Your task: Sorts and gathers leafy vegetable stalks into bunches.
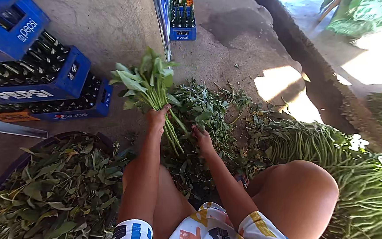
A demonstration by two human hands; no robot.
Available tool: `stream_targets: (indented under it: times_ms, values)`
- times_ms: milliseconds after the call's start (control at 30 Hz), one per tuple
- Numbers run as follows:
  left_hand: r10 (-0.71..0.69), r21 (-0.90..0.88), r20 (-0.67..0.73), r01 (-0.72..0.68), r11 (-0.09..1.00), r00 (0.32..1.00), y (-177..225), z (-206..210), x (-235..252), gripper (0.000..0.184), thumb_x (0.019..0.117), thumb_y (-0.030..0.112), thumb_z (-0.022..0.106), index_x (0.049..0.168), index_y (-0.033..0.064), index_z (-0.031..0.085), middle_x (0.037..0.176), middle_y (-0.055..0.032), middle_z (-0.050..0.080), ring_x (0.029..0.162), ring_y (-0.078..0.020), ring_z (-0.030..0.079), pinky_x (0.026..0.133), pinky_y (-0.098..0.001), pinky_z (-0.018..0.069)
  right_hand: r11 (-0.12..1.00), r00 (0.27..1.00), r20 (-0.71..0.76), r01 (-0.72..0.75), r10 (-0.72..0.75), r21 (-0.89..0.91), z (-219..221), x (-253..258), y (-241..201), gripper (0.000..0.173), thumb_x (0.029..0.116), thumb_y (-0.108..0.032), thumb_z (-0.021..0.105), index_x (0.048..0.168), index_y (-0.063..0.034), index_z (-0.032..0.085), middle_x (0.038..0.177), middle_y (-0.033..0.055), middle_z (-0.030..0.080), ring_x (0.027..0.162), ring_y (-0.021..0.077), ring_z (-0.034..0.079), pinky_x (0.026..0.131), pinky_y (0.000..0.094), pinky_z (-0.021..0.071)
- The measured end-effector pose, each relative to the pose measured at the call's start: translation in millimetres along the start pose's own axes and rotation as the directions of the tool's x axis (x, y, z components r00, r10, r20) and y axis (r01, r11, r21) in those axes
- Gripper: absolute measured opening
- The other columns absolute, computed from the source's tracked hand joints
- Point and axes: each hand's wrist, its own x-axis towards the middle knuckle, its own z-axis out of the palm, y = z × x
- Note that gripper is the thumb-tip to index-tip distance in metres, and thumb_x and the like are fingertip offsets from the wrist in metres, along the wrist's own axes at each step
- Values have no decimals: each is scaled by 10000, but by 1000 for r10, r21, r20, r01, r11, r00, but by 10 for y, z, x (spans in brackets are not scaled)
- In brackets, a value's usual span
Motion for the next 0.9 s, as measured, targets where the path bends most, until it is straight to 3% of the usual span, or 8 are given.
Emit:
stream_targets:
  times_ms: [67, 167, 300, 467, 667, 767, 833, 900]
  values:
    - [48, 4, -77, -48, 999, 996, 52, -95, 68, 222, 974, 101, 696, 1152, -1, 611, 902, -58, 682, 655, -96, 633, 627, -258, 568, 772, 988, 24, -105, 154, -627, -218, -62, 98, 342, 1083, -154, 461, 1371, -15, 583, 1210, 177, 681, 1142, 276, 648, 1012, 467, 500]
    - [55, 59, -82, -51, 997, 995, 58, -94, 75, 257, 966, 115, 712, 1172, 3, 606, 899, -56, 667, 658, -91, 634, 640, -259, 573, 518, 981, -3, -104, 192, -849, -256, -142, 109, 587, 1038, -261, 560, 1579, -101, 395, 1517, 243, 478, 1438, 445, 402, 1145, 645, 322]
    - [24, 104, -13, -23, 994, 1000, -17, 46, -22, 259, 950, 123, 737, 1141, -7, 620, 874, -58, 676, 659, -99, 645, 649, -271, 582, 624, 984, 163, 171, -70, -762, 121, -69, -124, 559, 1066, -430, 500, 1484, -61, 527, 1441, 225, 568, 1400, 401, 476, 1176, 601, 318]
    - [48, 14, 19, -48, 999, 999, -3, 25, -24, 277, 951, 137, 734, 1173, 41, 599, 889, -33, 692, 673, -110, 663, 648, -291, 597, 558, 919, 223, 378, -327, -739, 331, -8, 78, 351, 1028, -219, 459, 1008, 39, 696, 1076, 191, 721, 1170, 348, 641, 1124, 527, 373]
    - [97, -117, -107, -109, 987, 989, 41, -189, 146, 275, 976, 96, 687, 1217, 59, 560, 958, -36, 669, 708, -119, 662, 656, -291, 598, 577, 834, 203, 510, -513, -638, 161, -131, 287, 383, 1017, -184, 410, 871, 41, 684, 915, 188, 721, 989, 337, 696, 1055, 519, 421]
    - [54, -242, -110, -79, 967, 992, 62, -200, 158, 231, 1011, 102, 630, 1224, 75, 544, 978, -47, 655, 778, -135, 664, 709, -317, 598, 947, 949, -136, 258, -286, -192, 154, -263, -14, 489, 1044, -126, 258, 943, 145, 652, 901, 216, 667, 930, 273, 649, 941, 415, 491]
    - [65, -320, -154, -112, 941, 986, 74, -297, 197, 191, 1031, 114, 596, 1211, 77, 543, 986, -55, 646, 829, -160, 669, 766, -355, 600, 993, 961, -266, 96, -75, 65, 6, -167, -54, 489, 1082, -155, 210, 912, 54, 618, 835, 102, 629, 844, 154, 614, 833, 340, 512]
    - [70, -402, -188, -142, 905, 980, 73, -395, 235, 155, 1048, 125, 566, 1190, 75, 533, 979, -71, 655, 888, -201, 696, 836, -412, 615, 997, 991, -135, -22, 12, -73, -304, 7, 104, 422, 1092, -106, 302, 1077, 46, 695, 1068, 173, 703, 1029, 223, 652, 945, 405, 508]
